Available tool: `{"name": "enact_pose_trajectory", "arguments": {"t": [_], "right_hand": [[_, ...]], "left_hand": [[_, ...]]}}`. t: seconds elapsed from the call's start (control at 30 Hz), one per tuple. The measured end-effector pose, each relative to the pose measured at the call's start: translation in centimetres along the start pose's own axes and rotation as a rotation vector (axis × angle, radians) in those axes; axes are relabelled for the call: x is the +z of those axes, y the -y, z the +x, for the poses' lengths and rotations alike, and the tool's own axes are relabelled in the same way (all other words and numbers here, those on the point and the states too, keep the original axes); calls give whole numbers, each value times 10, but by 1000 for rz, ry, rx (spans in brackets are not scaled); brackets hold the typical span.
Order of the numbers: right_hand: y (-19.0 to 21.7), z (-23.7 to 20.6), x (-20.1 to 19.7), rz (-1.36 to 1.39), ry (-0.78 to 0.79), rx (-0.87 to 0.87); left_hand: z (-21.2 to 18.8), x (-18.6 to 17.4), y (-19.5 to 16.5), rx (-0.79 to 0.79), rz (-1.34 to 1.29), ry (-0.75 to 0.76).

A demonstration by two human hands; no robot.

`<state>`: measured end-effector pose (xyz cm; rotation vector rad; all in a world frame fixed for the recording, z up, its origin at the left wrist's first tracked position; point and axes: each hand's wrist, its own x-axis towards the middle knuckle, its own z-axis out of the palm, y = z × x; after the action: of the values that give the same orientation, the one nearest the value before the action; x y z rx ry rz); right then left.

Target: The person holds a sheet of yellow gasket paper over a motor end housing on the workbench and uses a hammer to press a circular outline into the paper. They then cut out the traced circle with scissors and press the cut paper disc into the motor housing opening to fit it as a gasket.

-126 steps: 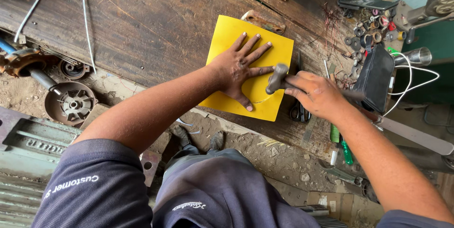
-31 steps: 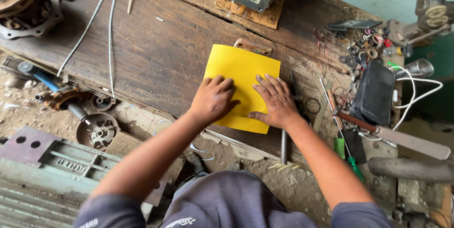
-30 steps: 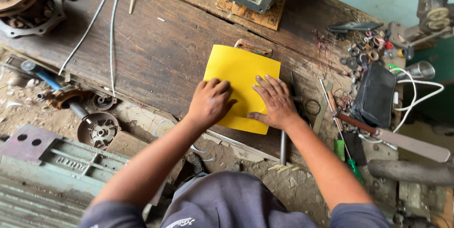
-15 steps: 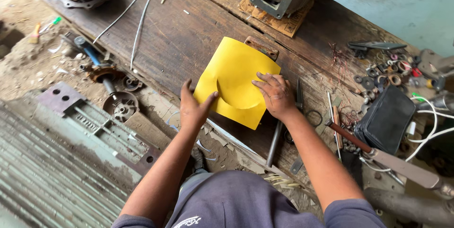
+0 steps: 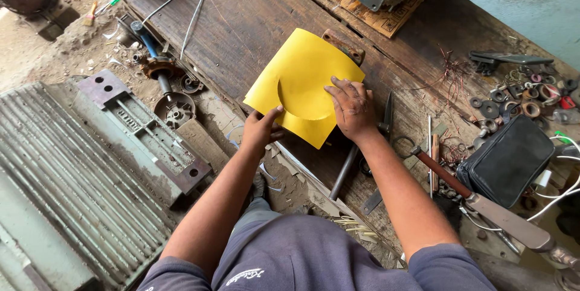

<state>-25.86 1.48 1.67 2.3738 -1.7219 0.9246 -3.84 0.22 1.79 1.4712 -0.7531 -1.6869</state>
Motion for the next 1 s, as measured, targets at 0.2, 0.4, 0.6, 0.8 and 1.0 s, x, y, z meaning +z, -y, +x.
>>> {"name": "enact_pose_trajectory", "arguments": {"t": [0.2, 0.4, 0.6, 0.8, 1.0], "right_hand": [[1, -1, -3, 18, -20, -7], [1, -3, -2, 13, -31, -11], [1, -4, 1, -9, -35, 3], [3, -7, 6, -13, -36, 35], [8, -9, 15, -47, -53, 75]], "left_hand": [[-4, -1, -3, 1, -35, 53], [-7, 0, -14, -58, 0, 180], [-2, 3, -11, 31, 58, 74], [9, -4, -5, 43, 36, 119], [25, -17, -8, -33, 3, 179]]}}
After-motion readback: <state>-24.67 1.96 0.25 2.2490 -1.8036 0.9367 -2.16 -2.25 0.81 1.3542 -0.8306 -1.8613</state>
